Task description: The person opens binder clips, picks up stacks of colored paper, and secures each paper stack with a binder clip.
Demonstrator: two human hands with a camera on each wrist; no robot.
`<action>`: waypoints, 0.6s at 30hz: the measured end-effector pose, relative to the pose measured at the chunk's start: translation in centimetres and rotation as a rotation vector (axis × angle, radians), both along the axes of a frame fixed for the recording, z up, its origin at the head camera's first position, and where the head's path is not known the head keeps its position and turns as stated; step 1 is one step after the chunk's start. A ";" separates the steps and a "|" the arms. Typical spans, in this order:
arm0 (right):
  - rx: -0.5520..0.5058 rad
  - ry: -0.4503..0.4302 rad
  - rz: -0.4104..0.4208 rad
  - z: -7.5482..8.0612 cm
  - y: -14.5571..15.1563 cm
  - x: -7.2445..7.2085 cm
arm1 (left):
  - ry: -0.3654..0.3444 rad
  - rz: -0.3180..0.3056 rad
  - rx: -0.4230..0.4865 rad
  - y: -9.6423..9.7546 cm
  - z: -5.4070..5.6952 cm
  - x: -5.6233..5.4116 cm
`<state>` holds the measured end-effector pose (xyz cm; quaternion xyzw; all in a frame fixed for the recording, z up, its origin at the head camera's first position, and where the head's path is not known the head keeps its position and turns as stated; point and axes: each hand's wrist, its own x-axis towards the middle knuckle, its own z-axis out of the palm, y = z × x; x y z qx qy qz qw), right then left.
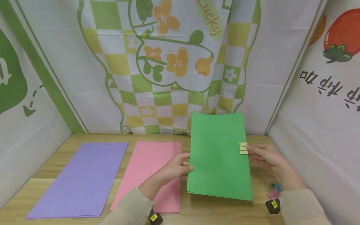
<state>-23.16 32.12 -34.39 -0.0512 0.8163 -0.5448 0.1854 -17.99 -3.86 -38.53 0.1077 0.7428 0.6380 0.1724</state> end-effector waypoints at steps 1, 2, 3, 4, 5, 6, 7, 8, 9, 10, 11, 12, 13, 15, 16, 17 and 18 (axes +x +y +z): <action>0.007 -0.006 -0.007 -0.2 0.1 -0.1 | -0.001 0.003 -0.007 0.2 -0.1 0.0; 0.014 -0.010 -0.009 -0.3 0.2 -0.1 | -0.002 0.004 -0.011 0.3 -0.2 -0.1; 0.021 -0.012 -0.008 -0.5 0.3 -0.2 | -0.001 0.004 -0.015 0.5 -0.2 -0.1; 0.028 -0.011 -0.001 -0.7 0.5 -0.3 | 0.000 0.003 -0.017 0.7 -0.3 -0.1; 0.030 -0.014 0.008 -0.8 0.6 -0.4 | 0.000 0.003 -0.017 0.9 -0.3 -0.1; 0.027 -0.022 0.010 -0.9 0.7 -0.5 | -0.003 0.001 -0.016 1.1 -0.4 -0.1; 0.021 -0.030 0.012 -1.0 0.9 -0.6 | -0.006 0.000 -0.017 1.3 -0.5 -0.1; 0.014 -0.036 0.021 -1.2 1.0 -0.7 | -0.010 0.000 -0.017 1.4 -0.6 -0.1; 0.005 -0.043 0.029 -1.3 1.1 -0.7 | -0.016 0.002 -0.017 1.6 -0.6 -0.1; -0.003 -0.052 0.028 -1.4 1.2 -0.8 | -0.021 0.003 -0.019 1.8 -0.7 -0.1; -0.008 -0.060 0.026 -1.5 1.3 -0.9 | -0.025 0.003 -0.025 1.9 -0.8 0.0; -0.010 -0.063 0.025 -1.7 1.4 -0.9 | -0.028 0.004 -0.031 2.0 -0.9 0.0; -0.002 -0.066 0.023 -1.8 1.4 -0.9 | -0.032 0.006 -0.036 2.1 -1.0 0.0; 0.022 -0.066 0.017 -1.9 1.4 -0.9 | -0.035 0.010 -0.041 2.3 -1.1 0.0; 0.036 -0.072 0.007 -2.0 1.4 -0.9 | -0.037 0.010 -0.043 2.5 -1.2 0.0; 0.050 -0.077 -0.001 -2.0 1.4 -1.0 | -0.040 0.009 -0.044 2.6 -1.3 -0.1; 0.065 -0.081 -0.010 -2.1 1.4 -1.0 | -0.043 0.010 -0.044 2.7 -1.3 -0.1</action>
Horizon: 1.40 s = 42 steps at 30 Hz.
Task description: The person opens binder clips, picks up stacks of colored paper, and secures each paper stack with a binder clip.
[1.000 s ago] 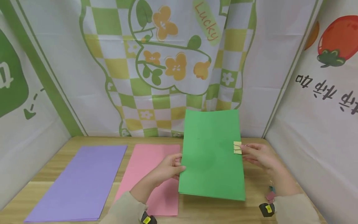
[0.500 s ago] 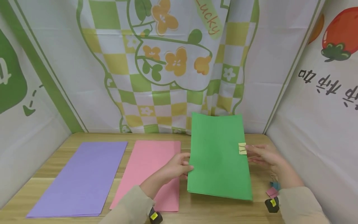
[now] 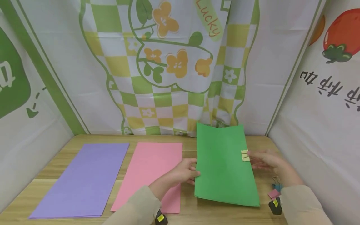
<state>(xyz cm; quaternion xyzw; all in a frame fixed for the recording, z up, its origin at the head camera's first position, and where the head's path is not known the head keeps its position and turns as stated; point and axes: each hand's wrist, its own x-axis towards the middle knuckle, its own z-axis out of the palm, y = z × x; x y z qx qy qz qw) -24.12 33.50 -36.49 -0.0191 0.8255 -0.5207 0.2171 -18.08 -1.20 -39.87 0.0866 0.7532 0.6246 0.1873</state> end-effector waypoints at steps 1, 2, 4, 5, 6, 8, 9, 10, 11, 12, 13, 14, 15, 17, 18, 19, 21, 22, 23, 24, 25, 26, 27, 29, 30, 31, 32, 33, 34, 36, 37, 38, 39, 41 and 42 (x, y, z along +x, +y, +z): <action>0.018 -0.005 -0.007 -0.1 0.0 0.0 | -0.004 0.000 0.001 0.1 -0.1 0.0; 0.030 -0.010 -0.015 -0.1 -0.1 -0.1 | -0.009 0.000 0.004 0.2 -0.3 -0.1; 0.052 -0.022 -0.031 -0.3 -0.2 -0.2 | -0.020 -0.004 0.006 0.4 -0.5 -0.2; 0.061 -0.022 -0.032 -0.5 -0.2 -0.2 | -0.024 -0.004 0.008 0.6 -0.7 -0.2; 0.071 -0.024 -0.038 -0.6 -0.3 -0.2 | -0.028 -0.006 0.009 0.7 -0.8 -0.3; 0.088 -0.032 -0.050 -0.8 -0.3 -0.4 | -0.039 -0.012 0.012 1.0 -1.1 -0.3; 0.091 -0.036 -0.052 -1.0 -0.3 -0.4 | -0.041 -0.014 0.011 1.1 -1.3 -0.3; 0.095 -0.039 -0.054 -1.0 -0.3 -0.4 | -0.046 -0.018 0.011 1.3 -1.4 -0.4; 0.103 -0.042 -0.057 -1.1 -0.4 -0.5 | -0.052 -0.019 0.011 1.4 -1.6 -0.4; 0.109 -0.046 -0.062 -1.2 -0.4 -0.6 | -0.056 -0.023 0.007 1.4 -1.7 -0.4; 0.115 -0.047 -0.063 -1.2 -0.4 -0.6 | -0.060 -0.023 0.005 1.5 -1.8 -0.5; 0.118 -0.048 -0.058 -1.3 -0.4 -0.6 | -0.061 -0.024 0.002 1.6 -2.0 -0.5; 0.124 -0.049 -0.058 -1.3 -0.4 -0.7 | -0.061 -0.024 -0.001 1.7 -2.1 -0.5; 0.136 -0.054 -0.072 -1.5 -0.3 -0.8 | -0.060 -0.022 -0.005 1.9 -2.2 -0.6; 0.138 -0.059 -0.079 -1.6 -0.2 -0.9 | -0.059 -0.019 -0.006 1.9 -2.2 -0.6; 0.140 -0.063 -0.086 -1.7 -0.1 -0.9 | -0.059 -0.014 -0.007 2.1 -2.3 -0.6; 0.139 -0.071 -0.097 -1.8 0.1 -0.9 | -0.056 -0.004 -0.007 2.3 -2.4 -0.6; 0.137 -0.075 -0.101 -1.8 0.2 -1.0 | -0.059 0.002 -0.004 2.5 -2.4 -0.5; 0.133 -0.081 -0.106 -1.8 0.3 -1.0 | -0.063 0.007 -0.003 2.6 -2.4 -0.5; 0.134 -0.085 -0.108 -1.9 0.4 -1.0 | -0.065 0.012 -0.005 2.7 -2.5 -0.5; 0.137 -0.086 -0.106 -1.8 0.4 -1.0 | -0.069 0.016 -0.007 2.8 -2.5 -0.5; 0.146 -0.085 -0.098 -1.8 0.5 -1.0 | -0.072 0.020 -0.009 2.9 -2.5 -0.4; 0.155 -0.089 -0.101 -1.8 0.6 -1.0 | -0.078 0.024 -0.012 3.0 -2.4 -0.4; 0.177 -0.097 -0.108 -1.9 0.7 -1.1 | -0.088 0.035 -0.018 3.1 -2.5 -0.3; 0.191 -0.096 -0.107 -2.0 0.7 -1.1 | -0.095 0.038 -0.020 3.2 -2.5 -0.3; 0.199 -0.099 -0.110 -2.0 0.7 -1.1 | -0.103 0.042 -0.020 3.2 -2.6 -0.3; 0.207 -0.104 -0.115 -2.1 0.7 -1.1 | -0.105 0.043 -0.022 3.2 -2.6 -0.3; 0.209 -0.112 -0.126 -2.1 0.7 -1.1 | -0.113 0.042 -0.024 3.2 -2.6 -0.3; 0.210 -0.117 -0.130 -2.1 0.7 -1.1 | -0.122 0.041 -0.023 3.2 -2.6 -0.4; 0.211 -0.120 -0.131 -2.1 0.7 -1.1 | -0.143 0.036 -0.017 3.1 -2.5 -0.4; 0.210 -0.126 -0.138 -2.1 0.7 -1.1 | -0.149 0.033 -0.016 3.0 -2.6 -0.5; 0.212 -0.128 -0.140 -2.1 0.7 -1.2 | -0.155 0.029 -0.016 2.9 -2.5 -0.5; 0.212 -0.131 -0.140 -2.1 0.6 -1.2 | -0.166 0.031 -0.012 2.9 -2.5 -0.5; 0.212 -0.136 -0.139 -2.0 0.6 -1.3 | -0.174 0.032 -0.007 2.7 -2.5 -0.6; 0.211 -0.140 -0.143 -2.0 0.6 -1.4 | -0.171 0.031 -0.010 2.6 -2.6 -0.6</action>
